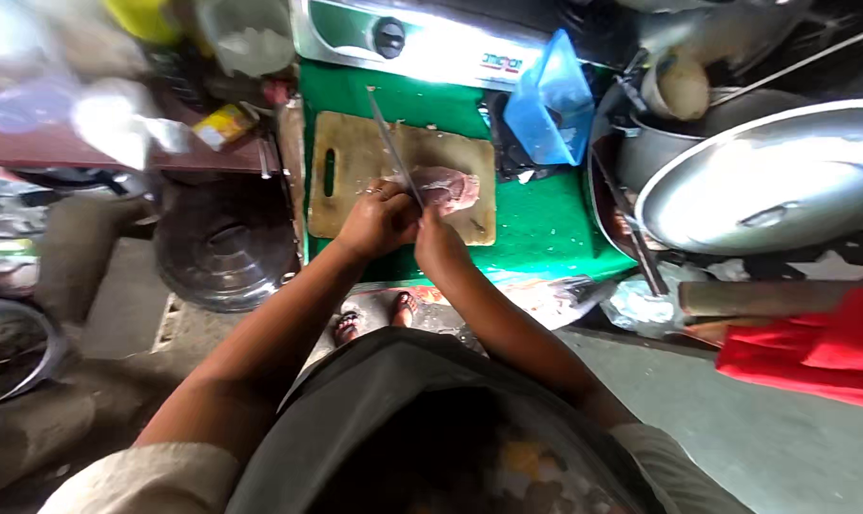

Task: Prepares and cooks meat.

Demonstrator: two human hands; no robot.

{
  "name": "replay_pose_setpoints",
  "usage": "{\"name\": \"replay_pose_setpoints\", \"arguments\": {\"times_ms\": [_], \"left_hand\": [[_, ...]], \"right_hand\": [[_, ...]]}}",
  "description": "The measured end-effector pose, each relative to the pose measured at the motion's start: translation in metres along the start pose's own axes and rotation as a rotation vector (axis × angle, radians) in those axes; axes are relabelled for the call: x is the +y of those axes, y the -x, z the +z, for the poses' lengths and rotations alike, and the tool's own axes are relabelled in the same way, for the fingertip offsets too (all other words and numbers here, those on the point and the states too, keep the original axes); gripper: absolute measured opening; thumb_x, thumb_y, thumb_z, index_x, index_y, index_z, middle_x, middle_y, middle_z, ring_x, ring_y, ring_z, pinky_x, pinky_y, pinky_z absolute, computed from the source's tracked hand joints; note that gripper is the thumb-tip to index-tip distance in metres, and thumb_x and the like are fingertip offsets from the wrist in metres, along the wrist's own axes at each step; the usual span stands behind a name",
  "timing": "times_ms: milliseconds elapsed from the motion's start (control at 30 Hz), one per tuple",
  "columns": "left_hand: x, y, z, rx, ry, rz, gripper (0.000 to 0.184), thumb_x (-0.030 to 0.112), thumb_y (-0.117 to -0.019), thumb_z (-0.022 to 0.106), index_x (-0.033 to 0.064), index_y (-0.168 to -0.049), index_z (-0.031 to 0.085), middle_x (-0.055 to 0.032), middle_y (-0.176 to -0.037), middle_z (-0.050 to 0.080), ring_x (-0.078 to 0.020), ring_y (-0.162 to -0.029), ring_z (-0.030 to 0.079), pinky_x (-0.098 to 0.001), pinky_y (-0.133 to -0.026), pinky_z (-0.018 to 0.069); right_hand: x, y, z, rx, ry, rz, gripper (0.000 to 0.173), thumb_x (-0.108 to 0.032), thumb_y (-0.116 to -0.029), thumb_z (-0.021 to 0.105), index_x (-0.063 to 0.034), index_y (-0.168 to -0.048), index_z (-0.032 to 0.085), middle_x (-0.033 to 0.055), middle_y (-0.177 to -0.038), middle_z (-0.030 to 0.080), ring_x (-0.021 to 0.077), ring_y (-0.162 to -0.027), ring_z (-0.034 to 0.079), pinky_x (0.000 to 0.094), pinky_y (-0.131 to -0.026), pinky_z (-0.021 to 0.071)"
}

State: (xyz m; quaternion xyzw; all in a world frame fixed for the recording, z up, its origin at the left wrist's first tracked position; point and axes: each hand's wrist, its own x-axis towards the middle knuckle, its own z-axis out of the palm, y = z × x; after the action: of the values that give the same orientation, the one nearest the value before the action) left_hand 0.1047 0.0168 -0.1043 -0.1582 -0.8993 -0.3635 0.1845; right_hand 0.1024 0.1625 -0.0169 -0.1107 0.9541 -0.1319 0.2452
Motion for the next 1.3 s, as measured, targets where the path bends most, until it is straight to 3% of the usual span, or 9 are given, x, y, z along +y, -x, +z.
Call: {"name": "replay_pose_setpoints", "arguments": {"times_ms": [133, 267, 367, 533, 667, 767, 933, 1100, 1300], "left_hand": [[0.002, 0.0, 0.005, 0.035, -0.031, -0.066, 0.026, 0.028, -0.0863, 0.075, 0.0027, -0.092, 0.071, -0.0191, -0.112, 0.071, -0.0412, -0.114, 0.064, -0.0558, -0.095, 0.053], [0.003, 0.001, 0.001, 0.037, -0.011, -0.056, 0.024, 0.026, -0.0855, 0.074, 0.0023, -0.092, 0.072, -0.0195, -0.111, 0.072, -0.0419, -0.112, 0.065, -0.0552, -0.096, 0.0528], [-0.002, 0.003, -0.001, -0.007, 0.01, -0.048, 0.024, 0.024, -0.0853, 0.073, 0.002, -0.094, 0.072, -0.0195, -0.111, 0.072, -0.0405, -0.113, 0.066, -0.0542, -0.098, 0.052], [-0.004, 0.001, 0.0, -0.009, 0.024, -0.075, 0.022, 0.024, -0.0887, 0.073, 0.0029, -0.095, 0.071, -0.0185, -0.11, 0.071, -0.0375, -0.113, 0.066, -0.0505, -0.098, 0.0526], [-0.004, 0.001, 0.001, 0.048, 0.014, -0.08, 0.02, 0.023, -0.0897, 0.071, 0.0025, -0.091, 0.07, -0.0181, -0.106, 0.071, -0.0367, -0.108, 0.067, -0.0484, -0.096, 0.0534], [-0.006, 0.001, 0.002, 0.095, 0.014, -0.136, 0.02, 0.021, -0.0873, 0.072, 0.0022, -0.095, 0.07, -0.0182, -0.108, 0.071, -0.0365, -0.108, 0.067, -0.0475, -0.093, 0.0543], [0.0, 0.007, -0.002, 0.216, 0.011, -0.283, 0.04, 0.025, -0.0803, 0.074, -0.0003, -0.11, 0.063, -0.0286, -0.124, 0.059, -0.0453, -0.117, 0.058, -0.0547, -0.098, 0.0495], [0.022, 0.001, -0.01, 0.017, -0.217, -0.496, 0.078, 0.059, -0.0757, 0.08, 0.0032, -0.127, 0.062, -0.0278, -0.125, 0.058, -0.049, -0.118, 0.056, -0.0646, -0.091, 0.0459], [0.027, -0.016, -0.025, -0.115, -0.014, -0.679, 0.066, 0.013, -0.0806, 0.078, 0.0002, -0.139, 0.05, -0.0283, -0.128, 0.058, -0.0439, -0.112, 0.063, -0.0579, -0.091, 0.0543]], "right_hand": [[0.021, 0.031, 0.004, -0.019, 0.018, -0.011, 0.035, -0.018, -0.1111, 0.043, 0.0001, -0.14, 0.044, 0.0229, -0.096, 0.069, 0.0387, -0.089, 0.072, 0.0527, -0.077, 0.0596], [0.027, 0.071, -0.009, -0.325, 0.069, 0.163, 0.035, -0.013, -0.1106, 0.036, 0.0037, -0.14, 0.043, 0.0254, -0.111, 0.068, 0.0382, -0.107, 0.069, 0.0511, -0.092, 0.0537], [0.025, 0.044, 0.011, -0.164, 0.042, 0.08, 0.034, -0.017, -0.1118, 0.039, 0.0064, -0.135, 0.045, 0.0269, -0.1, 0.068, 0.0416, -0.095, 0.071, 0.0549, -0.083, 0.0574], [-0.006, -0.009, 0.014, -0.02, -0.029, 0.012, 0.046, -0.009, -0.1092, 0.041, 0.0038, -0.153, 0.033, 0.0307, -0.119, 0.067, 0.0447, -0.111, 0.068, 0.0571, -0.096, 0.0536], [0.024, 0.032, 0.023, -0.073, 0.003, 0.033, 0.035, -0.016, -0.1115, 0.04, 0.0047, -0.139, 0.042, 0.0265, -0.097, 0.068, 0.0422, -0.092, 0.071, 0.0555, -0.081, 0.0574], [0.056, 0.074, 0.03, -0.23, 0.058, 0.182, 0.034, -0.017, -0.1104, 0.039, 0.0041, -0.136, 0.047, 0.025, -0.1, 0.07, 0.0396, -0.095, 0.072, 0.0539, -0.084, 0.0565], [0.056, 0.085, 0.015, -0.27, 0.074, 0.2, 0.036, -0.018, -0.1129, 0.032, 0.0048, -0.136, 0.046, 0.0255, -0.104, 0.069, 0.0391, -0.101, 0.071, 0.0519, -0.088, 0.0551], [0.051, 0.05, 0.004, -0.113, -0.029, 0.033, 0.03, -0.015, -0.1125, 0.037, 0.0078, -0.127, 0.049, 0.0252, -0.097, 0.066, 0.0374, -0.095, 0.07, 0.0494, -0.087, 0.0554], [0.059, 0.023, -0.012, 0.014, -0.085, 0.106, 0.037, -0.015, -0.1132, 0.035, 0.0092, -0.139, 0.044, 0.0329, -0.112, 0.066, 0.0447, -0.108, 0.068, 0.0554, -0.094, 0.0533]]}}
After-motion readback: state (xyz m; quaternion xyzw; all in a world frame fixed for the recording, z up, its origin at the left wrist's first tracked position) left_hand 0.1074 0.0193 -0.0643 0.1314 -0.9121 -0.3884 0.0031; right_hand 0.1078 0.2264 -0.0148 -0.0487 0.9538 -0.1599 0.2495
